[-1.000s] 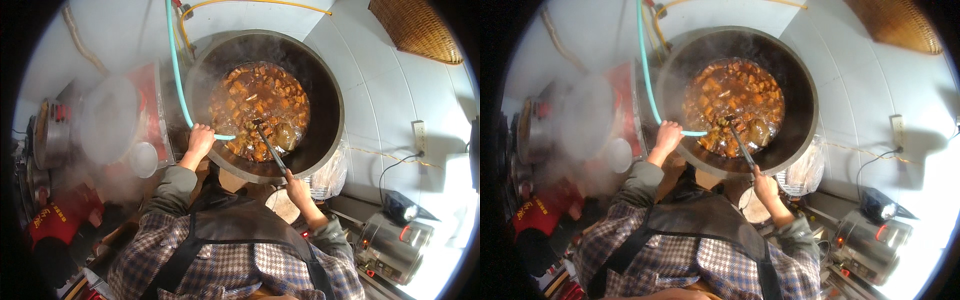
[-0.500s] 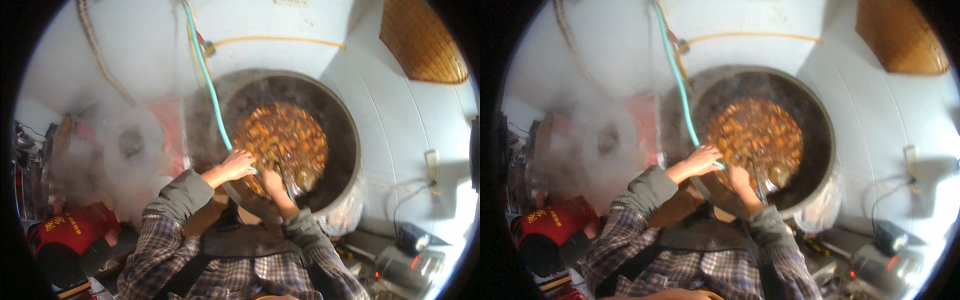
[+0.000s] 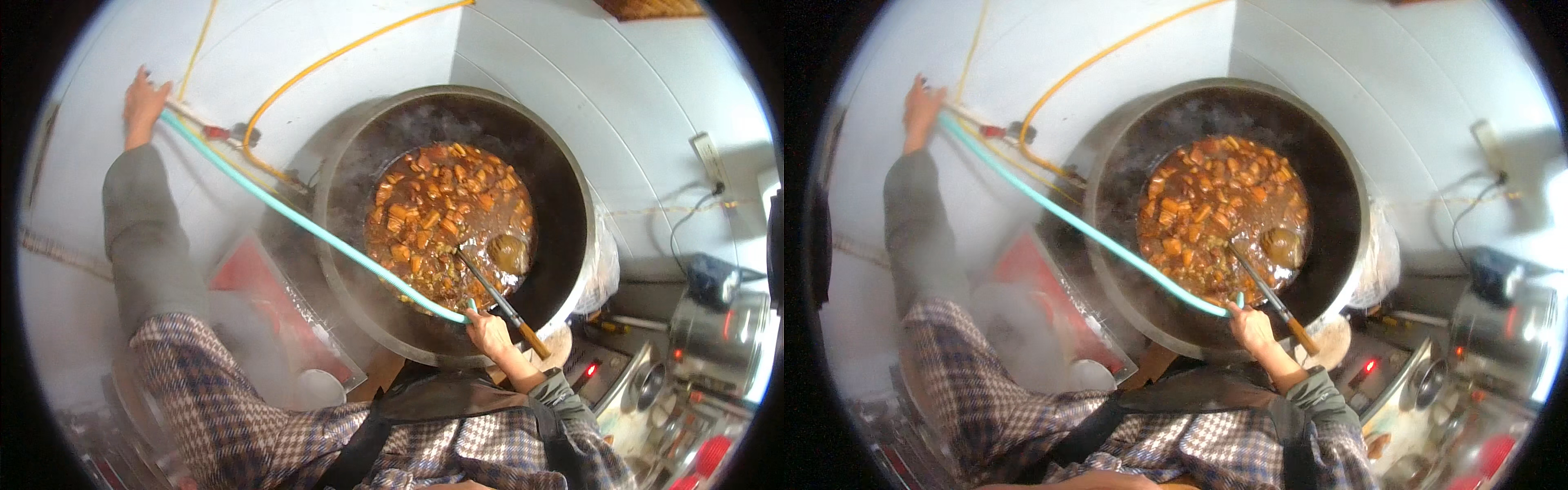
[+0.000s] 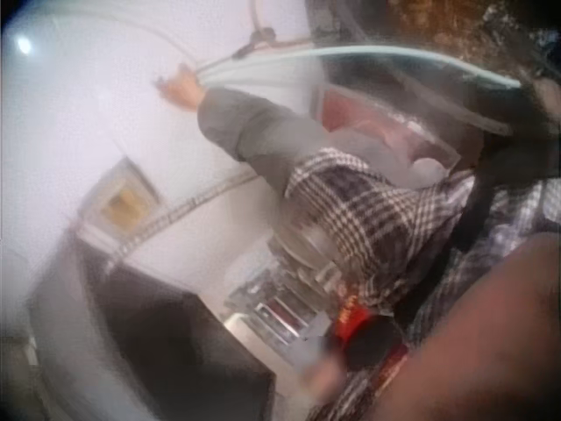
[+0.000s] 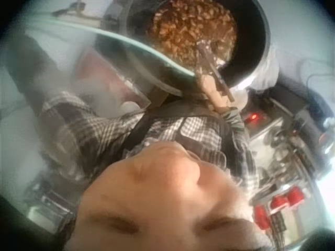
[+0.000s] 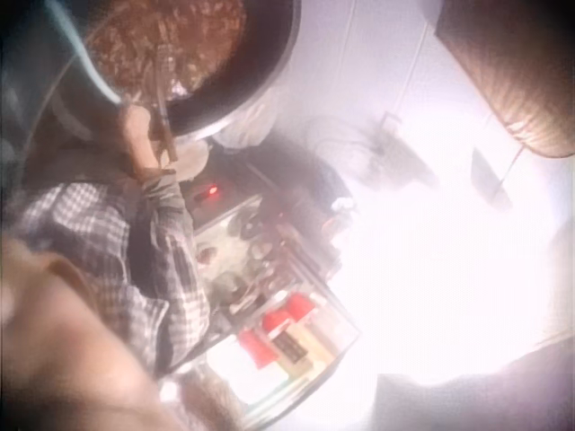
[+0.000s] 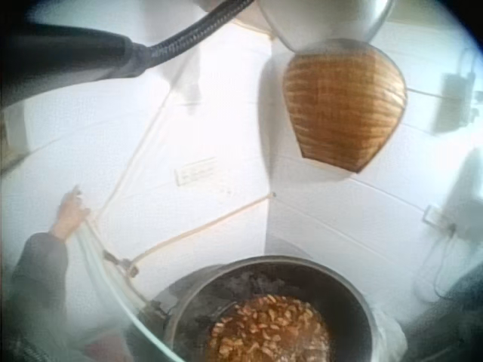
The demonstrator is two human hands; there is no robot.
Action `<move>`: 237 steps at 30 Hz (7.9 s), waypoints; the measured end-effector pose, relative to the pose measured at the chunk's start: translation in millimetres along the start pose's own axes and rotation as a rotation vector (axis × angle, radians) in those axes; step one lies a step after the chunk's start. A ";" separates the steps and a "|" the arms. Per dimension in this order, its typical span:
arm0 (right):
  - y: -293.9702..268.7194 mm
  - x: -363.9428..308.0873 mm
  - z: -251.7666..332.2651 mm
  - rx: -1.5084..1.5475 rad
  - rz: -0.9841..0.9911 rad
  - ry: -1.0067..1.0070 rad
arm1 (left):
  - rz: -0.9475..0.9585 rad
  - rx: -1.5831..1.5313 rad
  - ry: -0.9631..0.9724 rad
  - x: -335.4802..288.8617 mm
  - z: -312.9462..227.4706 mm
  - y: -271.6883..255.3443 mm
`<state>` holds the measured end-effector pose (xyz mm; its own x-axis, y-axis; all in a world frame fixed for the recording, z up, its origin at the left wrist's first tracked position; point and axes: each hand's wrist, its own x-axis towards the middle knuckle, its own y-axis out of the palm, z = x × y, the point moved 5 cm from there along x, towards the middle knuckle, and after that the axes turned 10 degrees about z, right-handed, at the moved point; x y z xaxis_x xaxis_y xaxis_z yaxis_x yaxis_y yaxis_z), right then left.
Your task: The person pours a dark sauce from a metal pot into a large wok containing browned meat chunks, then adds water from a hose and stirs the mixture. They later retrieve a lid from a freezer, cover a pot, and scoop a yellow liquid from a rice cooker into a bowl.
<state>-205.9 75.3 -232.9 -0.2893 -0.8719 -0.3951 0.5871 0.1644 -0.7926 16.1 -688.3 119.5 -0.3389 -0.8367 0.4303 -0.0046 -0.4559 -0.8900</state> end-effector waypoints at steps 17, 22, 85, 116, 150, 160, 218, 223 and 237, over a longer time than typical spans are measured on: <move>-19.3 21.8 4.0 -0.056 -0.100 0.004 | 0.548 -0.554 1.289 -450.8 -312.9 -21.8; -24.3 -9.1 -43.7 -0.160 -0.105 0.039 | 0.772 -0.360 1.167 -640.2 -354.1 -6.0; -118.4 -184.5 -149.3 0.079 0.339 0.089 | 0.580 -0.258 0.378 -712.1 -254.1 -6.1; -107.9 19.4 -107.4 0.231 0.171 0.055 | 0.617 -0.368 0.405 -697.7 -241.7 9.2; -9.0 -42.0 -102.3 0.407 0.202 0.129 | 0.757 -0.277 0.432 -690.9 -271.4 13.8; -163.1 -166.7 -131.1 1.088 0.295 0.181 | 0.669 -0.335 0.456 -702.2 -262.5 -2.9; -79.7 -221.4 -184.4 0.345 -0.196 0.116 | 0.621 -0.166 0.566 -713.1 -278.8 -58.4; -106.4 -193.3 -186.3 -0.036 -0.212 0.154 | 0.636 -0.146 0.577 -710.3 -289.3 -56.7; -90.2 -177.9 -222.7 0.102 -0.174 0.157 | 0.629 -0.153 0.579 -710.2 -282.9 -53.9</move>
<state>-375.7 318.4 -194.5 -0.5018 -0.7992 -0.3308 0.5892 -0.0358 -0.8072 -9.0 16.4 -180.7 -0.7462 -0.6147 -0.2556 0.2316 0.1203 -0.9654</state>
